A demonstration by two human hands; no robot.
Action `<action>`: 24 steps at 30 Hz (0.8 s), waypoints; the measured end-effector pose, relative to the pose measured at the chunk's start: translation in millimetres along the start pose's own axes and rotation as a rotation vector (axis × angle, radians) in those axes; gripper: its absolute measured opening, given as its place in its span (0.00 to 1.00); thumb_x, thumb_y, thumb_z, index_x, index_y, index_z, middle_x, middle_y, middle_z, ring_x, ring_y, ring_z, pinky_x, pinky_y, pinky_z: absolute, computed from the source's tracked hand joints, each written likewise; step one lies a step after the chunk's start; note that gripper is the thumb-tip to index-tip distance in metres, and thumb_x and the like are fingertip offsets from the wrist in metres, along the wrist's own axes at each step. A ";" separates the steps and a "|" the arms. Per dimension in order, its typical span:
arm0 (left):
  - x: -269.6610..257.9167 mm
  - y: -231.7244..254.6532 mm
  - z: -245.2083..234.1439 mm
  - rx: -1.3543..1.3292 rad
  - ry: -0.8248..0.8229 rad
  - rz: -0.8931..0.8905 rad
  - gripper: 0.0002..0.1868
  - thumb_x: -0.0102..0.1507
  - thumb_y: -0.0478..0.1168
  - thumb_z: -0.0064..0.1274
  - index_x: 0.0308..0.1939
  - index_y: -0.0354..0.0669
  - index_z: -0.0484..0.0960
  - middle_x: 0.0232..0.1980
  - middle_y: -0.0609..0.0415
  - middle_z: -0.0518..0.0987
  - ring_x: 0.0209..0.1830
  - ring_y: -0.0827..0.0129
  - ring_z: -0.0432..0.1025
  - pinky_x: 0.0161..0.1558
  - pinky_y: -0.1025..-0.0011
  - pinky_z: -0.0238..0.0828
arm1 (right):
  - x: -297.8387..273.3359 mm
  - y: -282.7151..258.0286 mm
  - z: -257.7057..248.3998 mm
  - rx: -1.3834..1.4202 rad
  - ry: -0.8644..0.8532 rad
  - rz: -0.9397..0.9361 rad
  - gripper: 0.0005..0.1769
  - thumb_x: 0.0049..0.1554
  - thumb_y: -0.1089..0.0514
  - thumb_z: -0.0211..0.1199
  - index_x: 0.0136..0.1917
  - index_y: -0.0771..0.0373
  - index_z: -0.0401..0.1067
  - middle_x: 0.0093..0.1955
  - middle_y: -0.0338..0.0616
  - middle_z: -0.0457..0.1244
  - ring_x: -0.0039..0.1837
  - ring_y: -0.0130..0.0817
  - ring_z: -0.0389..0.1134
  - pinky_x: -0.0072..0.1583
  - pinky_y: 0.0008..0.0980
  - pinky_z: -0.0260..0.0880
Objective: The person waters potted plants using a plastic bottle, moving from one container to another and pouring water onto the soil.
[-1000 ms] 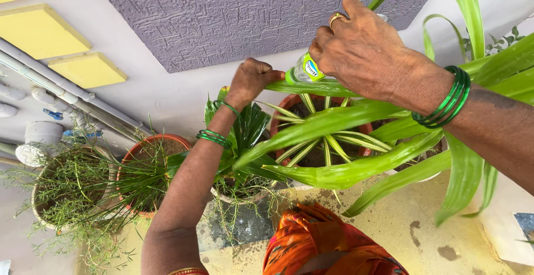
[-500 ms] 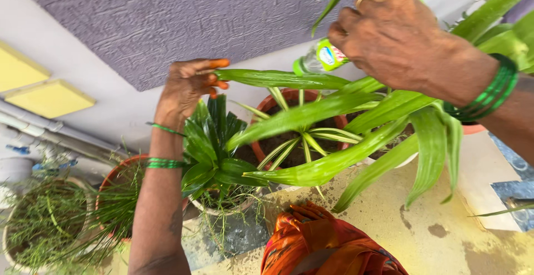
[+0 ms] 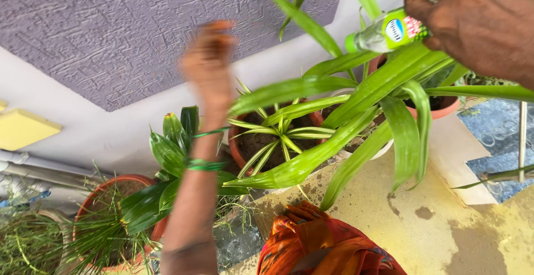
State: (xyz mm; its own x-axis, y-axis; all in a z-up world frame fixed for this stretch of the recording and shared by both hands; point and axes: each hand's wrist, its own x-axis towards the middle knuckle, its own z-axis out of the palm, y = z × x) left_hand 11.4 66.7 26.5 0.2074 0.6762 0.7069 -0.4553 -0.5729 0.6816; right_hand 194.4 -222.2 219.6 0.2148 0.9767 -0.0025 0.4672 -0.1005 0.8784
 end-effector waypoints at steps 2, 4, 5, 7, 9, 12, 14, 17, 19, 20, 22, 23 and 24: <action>-22.0 -26.7 60.5 0.322 -0.275 -0.061 0.18 0.62 0.24 0.47 0.49 0.42 0.88 0.39 0.56 0.85 0.34 0.74 0.75 0.37 0.74 0.73 | -3.2 5.7 13.0 0.045 0.094 0.008 0.32 0.48 0.39 0.66 0.61 0.56 0.74 0.47 0.34 0.69 0.49 0.24 0.72 0.46 0.23 0.72; -39.4 -60.3 132.1 0.052 -0.399 -0.111 0.14 0.62 0.25 0.56 0.50 0.39 0.85 0.44 0.54 0.85 0.41 0.73 0.78 0.45 0.72 0.78 | -5.9 11.0 26.7 0.088 0.192 0.013 0.31 0.47 0.42 0.66 0.60 0.59 0.75 0.48 0.37 0.69 0.48 0.25 0.71 0.44 0.23 0.72; -41.0 -78.8 167.8 -0.163 -0.450 -0.219 0.12 0.63 0.26 0.53 0.50 0.38 0.83 0.46 0.53 0.85 0.46 0.70 0.80 0.52 0.71 0.80 | -7.2 13.5 33.6 0.000 0.191 -0.021 0.24 0.50 0.44 0.65 0.55 0.59 0.75 0.46 0.35 0.68 0.50 0.25 0.71 0.47 0.24 0.72; -42.6 -113.5 226.4 0.098 -0.546 -0.192 0.09 0.64 0.32 0.53 0.46 0.39 0.85 0.44 0.51 0.86 0.42 0.69 0.82 0.49 0.70 0.80 | -8.6 14.6 48.3 -0.088 0.187 -0.056 0.18 0.53 0.46 0.64 0.51 0.59 0.75 0.45 0.34 0.68 0.52 0.25 0.71 0.49 0.24 0.72; -39.2 -139.5 278.3 0.268 -0.759 -0.373 0.15 0.68 0.45 0.46 0.41 0.41 0.86 0.41 0.51 0.86 0.40 0.63 0.81 0.46 0.63 0.76 | -8.5 13.6 65.1 -0.184 0.107 0.045 0.08 0.56 0.53 0.62 0.48 0.56 0.73 0.38 0.33 0.66 0.43 0.24 0.69 0.47 0.25 0.69; -26.5 -152.6 323.4 0.304 -0.872 -0.344 0.27 0.65 0.58 0.45 0.35 0.42 0.90 0.41 0.48 0.84 0.40 0.57 0.80 0.46 0.59 0.74 | -2.3 15.1 90.4 0.093 0.090 0.083 0.02 0.55 0.58 0.63 0.42 0.57 0.74 0.33 0.38 0.67 0.32 0.27 0.67 0.40 0.28 0.69; -19.0 -138.0 322.9 0.417 -0.925 -0.346 0.29 0.64 0.63 0.45 0.36 0.43 0.89 0.41 0.46 0.85 0.41 0.56 0.80 0.45 0.59 0.75 | -3.7 18.9 103.4 0.054 0.061 0.093 0.04 0.56 0.56 0.63 0.40 0.56 0.74 0.31 0.37 0.66 0.31 0.27 0.67 0.41 0.28 0.69; -2.7 -89.3 307.0 0.589 -1.038 -0.391 0.33 0.58 0.70 0.50 0.37 0.44 0.88 0.40 0.46 0.86 0.40 0.58 0.81 0.45 0.61 0.76 | -2.4 20.0 119.4 -0.017 0.073 0.115 0.06 0.56 0.55 0.64 0.37 0.53 0.74 0.29 0.37 0.66 0.31 0.26 0.68 0.41 0.28 0.69; 1.4 -63.7 290.9 0.648 -1.087 -0.443 0.34 0.55 0.72 0.55 0.37 0.44 0.88 0.40 0.46 0.86 0.38 0.62 0.81 0.45 0.63 0.76 | -2.3 18.3 125.4 -0.051 0.123 0.120 0.05 0.55 0.55 0.64 0.37 0.52 0.74 0.30 0.37 0.67 0.32 0.26 0.68 0.40 0.28 0.69; 4.9 -58.0 283.8 0.577 -1.135 -0.408 0.31 0.53 0.70 0.59 0.36 0.44 0.89 0.39 0.47 0.87 0.36 0.63 0.82 0.44 0.64 0.77 | -1.4 17.9 126.1 -0.027 0.134 0.112 0.04 0.56 0.56 0.64 0.39 0.52 0.74 0.31 0.38 0.67 0.34 0.27 0.69 0.42 0.28 0.69; 7.9 -60.3 274.2 0.510 -1.175 -0.376 0.29 0.52 0.67 0.63 0.35 0.45 0.90 0.38 0.47 0.88 0.34 0.64 0.82 0.43 0.64 0.77 | 2.8 16.0 123.4 -0.001 0.152 0.099 0.02 0.57 0.57 0.65 0.41 0.52 0.74 0.33 0.39 0.68 0.35 0.28 0.70 0.43 0.28 0.70; 6.8 -66.6 272.1 0.426 -1.223 -0.372 0.23 0.54 0.61 0.63 0.35 0.45 0.91 0.37 0.48 0.90 0.33 0.64 0.82 0.43 0.64 0.77 | 4.8 15.2 119.9 -0.004 0.143 0.087 0.01 0.56 0.56 0.65 0.42 0.52 0.74 0.33 0.39 0.68 0.36 0.28 0.70 0.44 0.28 0.70; 5.5 -75.3 270.1 0.342 -1.268 -0.366 0.17 0.56 0.54 0.64 0.35 0.45 0.92 0.37 0.49 0.91 0.33 0.64 0.81 0.42 0.65 0.77 | 7.8 13.5 114.5 -0.005 0.142 0.078 0.01 0.55 0.56 0.65 0.42 0.52 0.74 0.33 0.38 0.68 0.36 0.28 0.70 0.44 0.28 0.70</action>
State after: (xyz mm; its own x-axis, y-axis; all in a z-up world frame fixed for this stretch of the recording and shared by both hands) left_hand 280.7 -11.5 30.1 0.9988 0.0326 0.0375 -0.0064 -0.6646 0.7472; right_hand 300.6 -237.7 176.6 0.1263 0.9830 0.1332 0.4493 -0.1764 0.8758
